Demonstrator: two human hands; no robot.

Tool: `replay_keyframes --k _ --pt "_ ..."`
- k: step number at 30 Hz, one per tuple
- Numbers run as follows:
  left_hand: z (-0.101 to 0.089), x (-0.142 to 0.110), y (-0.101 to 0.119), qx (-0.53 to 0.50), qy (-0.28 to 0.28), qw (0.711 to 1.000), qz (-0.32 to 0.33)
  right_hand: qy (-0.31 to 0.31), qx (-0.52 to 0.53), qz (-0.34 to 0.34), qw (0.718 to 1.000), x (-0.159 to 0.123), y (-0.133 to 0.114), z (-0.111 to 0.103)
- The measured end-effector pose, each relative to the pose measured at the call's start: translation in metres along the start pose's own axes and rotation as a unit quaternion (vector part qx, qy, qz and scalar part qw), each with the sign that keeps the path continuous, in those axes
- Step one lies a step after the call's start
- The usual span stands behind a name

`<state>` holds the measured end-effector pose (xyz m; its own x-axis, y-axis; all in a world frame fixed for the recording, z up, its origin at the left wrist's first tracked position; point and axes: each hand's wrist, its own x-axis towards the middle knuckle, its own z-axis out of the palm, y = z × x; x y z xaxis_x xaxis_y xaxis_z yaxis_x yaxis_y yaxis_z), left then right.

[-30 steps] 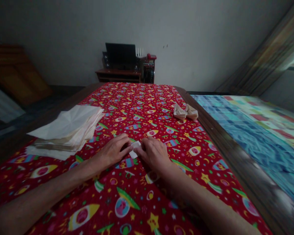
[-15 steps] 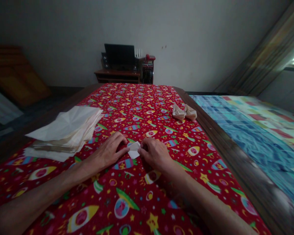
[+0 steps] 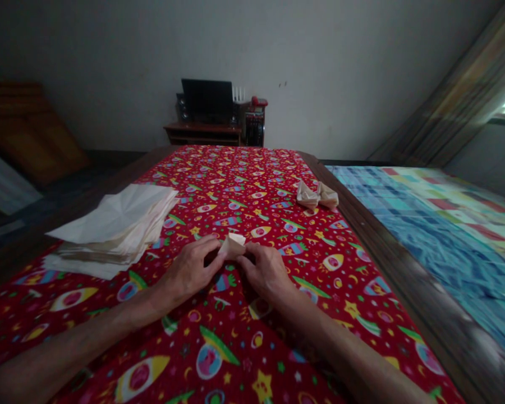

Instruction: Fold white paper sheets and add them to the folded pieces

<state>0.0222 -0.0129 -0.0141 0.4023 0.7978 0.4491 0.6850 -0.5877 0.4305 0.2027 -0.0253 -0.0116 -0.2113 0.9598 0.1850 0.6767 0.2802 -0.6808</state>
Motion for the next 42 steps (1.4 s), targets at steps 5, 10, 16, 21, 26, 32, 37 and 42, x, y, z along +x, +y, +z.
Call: replay_keyframes --k 5,10,16,21,26,32,37,42 --pt "-0.026 0.007 -0.003 0.001 0.060 0.993 0.101 -0.054 0.016 -0.032 0.998 -0.002 -0.007 -0.010" --pt "-0.047 0.010 0.001 0.173 -0.045 0.971 0.161 0.065 0.052 -0.073 0.994 -0.008 -0.017 -0.018" --pt "-0.034 0.003 0.013 0.169 -0.113 0.965 0.165 0.048 -0.106 -0.200 0.973 -0.010 -0.009 -0.010" --pt "-0.025 -0.001 0.003 0.106 -0.116 0.976 0.148 0.033 -0.220 -0.223 0.949 -0.009 0.004 -0.001" --pt "-0.016 -0.003 -0.015 0.000 -0.098 0.987 0.126 0.015 -0.178 -0.191 0.965 -0.012 0.008 0.001" --pt "-0.006 -0.001 -0.030 -0.080 -0.069 0.987 0.118 -0.017 -0.124 -0.135 0.983 -0.014 0.004 -0.004" --pt "-0.005 -0.001 -0.030 -0.099 -0.052 0.990 0.082 -0.013 -0.131 -0.098 0.986 -0.013 0.001 -0.003" --pt "-0.008 -0.005 -0.026 -0.073 -0.043 0.994 0.066 -0.013 -0.155 -0.096 0.983 -0.012 0.000 -0.001"
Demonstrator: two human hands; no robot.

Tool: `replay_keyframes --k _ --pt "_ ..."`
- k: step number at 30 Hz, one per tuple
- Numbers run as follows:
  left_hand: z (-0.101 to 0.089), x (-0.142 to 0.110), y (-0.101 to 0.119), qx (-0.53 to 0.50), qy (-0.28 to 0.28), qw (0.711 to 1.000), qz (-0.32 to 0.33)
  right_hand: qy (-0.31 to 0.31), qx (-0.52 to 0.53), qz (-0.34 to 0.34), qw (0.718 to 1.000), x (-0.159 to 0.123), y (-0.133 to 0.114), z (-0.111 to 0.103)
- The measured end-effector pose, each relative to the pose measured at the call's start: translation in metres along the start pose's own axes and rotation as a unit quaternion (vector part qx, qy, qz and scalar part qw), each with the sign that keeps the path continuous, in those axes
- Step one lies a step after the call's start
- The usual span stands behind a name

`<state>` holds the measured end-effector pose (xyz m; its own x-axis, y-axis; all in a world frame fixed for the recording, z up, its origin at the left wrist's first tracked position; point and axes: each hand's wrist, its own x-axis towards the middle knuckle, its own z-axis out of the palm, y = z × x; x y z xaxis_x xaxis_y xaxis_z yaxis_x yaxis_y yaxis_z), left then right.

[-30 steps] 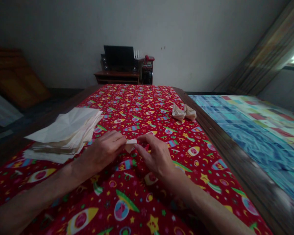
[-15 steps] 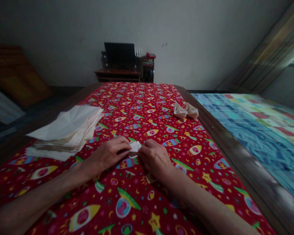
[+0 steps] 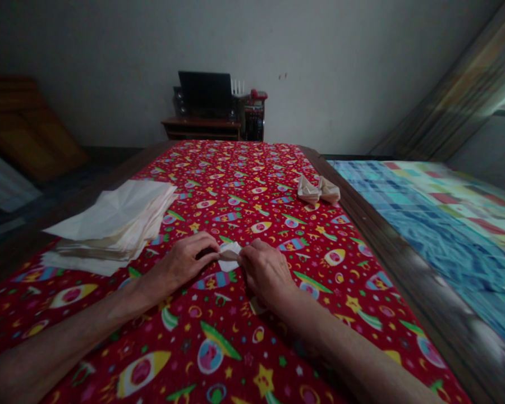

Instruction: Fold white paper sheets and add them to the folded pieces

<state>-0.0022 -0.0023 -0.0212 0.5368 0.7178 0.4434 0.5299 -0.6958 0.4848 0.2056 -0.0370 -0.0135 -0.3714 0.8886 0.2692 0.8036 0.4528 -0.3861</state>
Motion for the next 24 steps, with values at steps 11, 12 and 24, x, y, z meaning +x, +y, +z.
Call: replay_keyframes --k 11,12,24 --pt "-0.0019 0.0085 0.0034 -0.027 -0.002 0.996 -0.083 0.003 -0.020 0.026 0.999 0.0002 -0.0069 -0.0020" --pt "-0.0021 0.0080 0.0037 -0.034 0.002 0.995 -0.089 0.004 -0.019 0.025 1.000 0.0006 -0.0062 -0.0019" --pt "-0.0018 0.0064 0.0063 -0.021 0.011 0.994 -0.106 -0.005 -0.055 0.025 0.998 0.0059 -0.0030 -0.0001"
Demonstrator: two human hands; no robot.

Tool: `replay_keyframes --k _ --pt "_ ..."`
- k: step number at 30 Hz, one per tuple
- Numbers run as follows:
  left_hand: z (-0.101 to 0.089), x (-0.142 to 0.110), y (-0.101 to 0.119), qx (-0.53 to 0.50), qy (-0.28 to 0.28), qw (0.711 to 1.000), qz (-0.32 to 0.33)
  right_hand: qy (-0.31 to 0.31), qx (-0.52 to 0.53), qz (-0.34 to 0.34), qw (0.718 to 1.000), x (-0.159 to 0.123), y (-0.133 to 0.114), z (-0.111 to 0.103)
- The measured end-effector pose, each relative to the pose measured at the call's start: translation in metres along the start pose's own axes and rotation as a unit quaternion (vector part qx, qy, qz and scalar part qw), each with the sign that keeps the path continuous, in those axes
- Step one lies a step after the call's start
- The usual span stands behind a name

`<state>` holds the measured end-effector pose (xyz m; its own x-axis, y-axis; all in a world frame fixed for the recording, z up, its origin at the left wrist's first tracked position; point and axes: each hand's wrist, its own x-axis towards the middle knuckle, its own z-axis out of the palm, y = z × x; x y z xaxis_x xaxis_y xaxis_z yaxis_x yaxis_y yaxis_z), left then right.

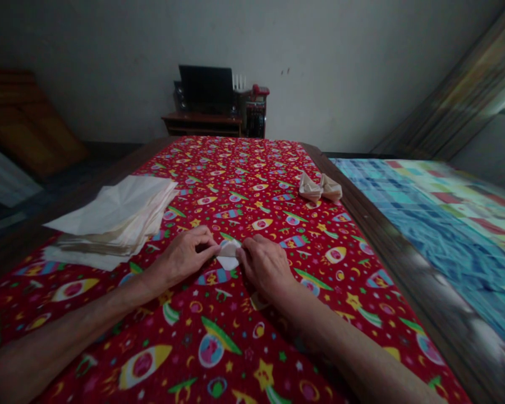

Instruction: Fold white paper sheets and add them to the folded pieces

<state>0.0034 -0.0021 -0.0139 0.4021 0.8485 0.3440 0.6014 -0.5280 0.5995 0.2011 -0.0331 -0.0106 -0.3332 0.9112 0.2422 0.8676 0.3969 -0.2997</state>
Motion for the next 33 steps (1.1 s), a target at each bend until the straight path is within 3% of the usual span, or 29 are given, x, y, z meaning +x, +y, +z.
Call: replay_keyframes --k 15,24,33 --pt "0.005 -0.001 -0.002 0.056 -0.026 0.998 0.031 0.006 0.002 -0.001 1.000 0.000 0.000 -0.001" --pt "0.006 -0.008 0.002 0.109 -0.029 0.993 0.036 0.025 -0.056 -0.028 0.998 0.002 0.003 0.004" --pt "0.001 0.005 0.007 0.131 -0.069 0.989 -0.025 -0.002 -0.036 0.012 0.999 0.007 0.000 -0.001"
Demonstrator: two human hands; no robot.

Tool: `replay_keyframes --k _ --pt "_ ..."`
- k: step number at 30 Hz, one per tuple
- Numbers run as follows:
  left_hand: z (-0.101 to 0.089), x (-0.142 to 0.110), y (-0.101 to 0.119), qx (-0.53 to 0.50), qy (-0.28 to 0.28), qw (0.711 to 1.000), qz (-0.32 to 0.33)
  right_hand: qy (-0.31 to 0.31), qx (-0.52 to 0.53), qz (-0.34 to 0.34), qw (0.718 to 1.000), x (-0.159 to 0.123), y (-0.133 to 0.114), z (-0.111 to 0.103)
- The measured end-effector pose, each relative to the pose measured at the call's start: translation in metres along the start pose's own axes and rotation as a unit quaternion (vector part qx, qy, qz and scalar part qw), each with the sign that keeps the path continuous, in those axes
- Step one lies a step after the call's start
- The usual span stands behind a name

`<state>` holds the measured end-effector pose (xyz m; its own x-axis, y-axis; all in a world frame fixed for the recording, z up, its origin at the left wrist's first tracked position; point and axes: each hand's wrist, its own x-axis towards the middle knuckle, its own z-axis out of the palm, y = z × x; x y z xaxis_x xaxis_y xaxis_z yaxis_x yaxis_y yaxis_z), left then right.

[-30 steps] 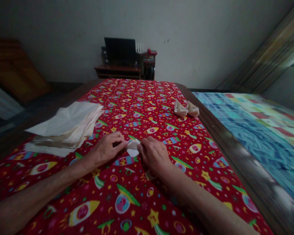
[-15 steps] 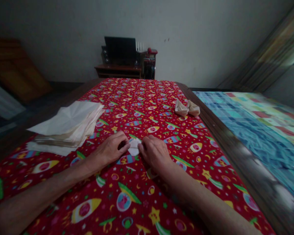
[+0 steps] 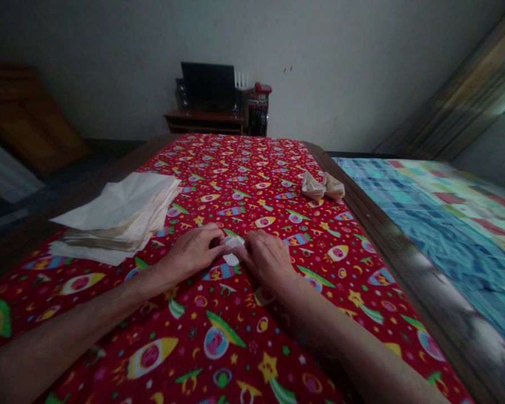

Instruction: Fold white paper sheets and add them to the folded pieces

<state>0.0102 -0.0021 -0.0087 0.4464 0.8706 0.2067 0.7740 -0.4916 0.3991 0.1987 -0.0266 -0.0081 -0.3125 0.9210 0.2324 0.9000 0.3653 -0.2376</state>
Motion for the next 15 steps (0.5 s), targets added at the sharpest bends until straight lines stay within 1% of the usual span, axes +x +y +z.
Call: replay_keyframes --k 3,7,10,13,15 --pt "-0.004 0.003 0.000 0.009 -0.020 1.000 -0.019 -0.030 0.027 0.019 0.999 0.003 0.001 -0.004" --pt "-0.005 0.005 0.000 0.024 -0.019 0.999 -0.032 -0.054 0.044 0.040 0.997 0.006 0.002 -0.009" --pt "-0.005 0.005 0.000 0.025 -0.010 0.999 -0.040 -0.064 0.032 0.055 0.996 0.007 0.004 -0.011" --pt "-0.006 0.004 -0.001 0.016 -0.013 0.998 -0.057 -0.071 0.017 0.067 0.995 0.008 0.006 -0.012" --pt "-0.006 0.003 -0.002 0.013 -0.012 0.998 -0.057 -0.073 0.015 0.067 0.995 0.008 0.006 -0.013"
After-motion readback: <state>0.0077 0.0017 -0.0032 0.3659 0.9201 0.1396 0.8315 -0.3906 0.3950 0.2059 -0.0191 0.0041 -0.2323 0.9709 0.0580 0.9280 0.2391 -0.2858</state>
